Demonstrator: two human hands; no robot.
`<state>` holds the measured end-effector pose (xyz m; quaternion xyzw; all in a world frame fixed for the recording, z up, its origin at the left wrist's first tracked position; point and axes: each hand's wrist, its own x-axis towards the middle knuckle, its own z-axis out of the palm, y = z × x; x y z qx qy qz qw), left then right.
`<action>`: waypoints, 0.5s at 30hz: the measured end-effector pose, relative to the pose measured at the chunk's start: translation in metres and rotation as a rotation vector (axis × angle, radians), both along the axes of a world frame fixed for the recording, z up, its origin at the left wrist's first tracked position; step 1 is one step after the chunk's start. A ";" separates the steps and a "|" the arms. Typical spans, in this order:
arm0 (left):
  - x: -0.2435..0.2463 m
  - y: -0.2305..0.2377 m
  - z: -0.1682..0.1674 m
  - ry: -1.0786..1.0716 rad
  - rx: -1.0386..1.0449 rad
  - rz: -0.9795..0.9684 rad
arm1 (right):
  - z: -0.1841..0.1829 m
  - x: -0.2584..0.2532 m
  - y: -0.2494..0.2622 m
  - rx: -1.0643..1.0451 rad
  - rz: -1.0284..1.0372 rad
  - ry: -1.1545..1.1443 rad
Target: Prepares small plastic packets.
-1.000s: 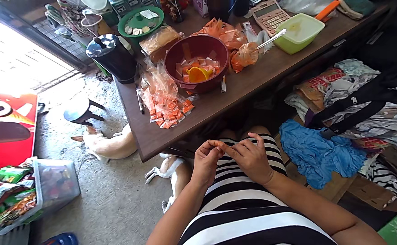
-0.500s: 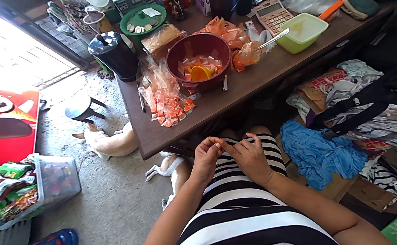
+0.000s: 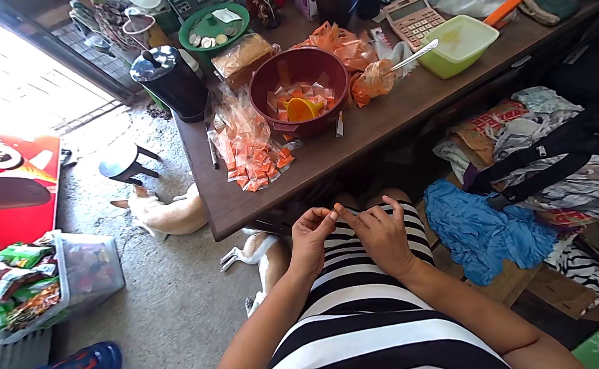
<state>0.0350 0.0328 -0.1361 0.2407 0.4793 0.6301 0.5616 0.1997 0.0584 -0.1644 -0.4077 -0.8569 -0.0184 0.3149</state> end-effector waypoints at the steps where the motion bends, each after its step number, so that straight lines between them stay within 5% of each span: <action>1: 0.000 -0.001 0.000 0.028 0.007 0.007 | 0.001 0.000 0.000 0.002 -0.011 -0.003; 15: -0.003 -0.006 0.004 0.106 -0.055 0.043 | 0.007 0.000 -0.003 0.016 0.002 -0.081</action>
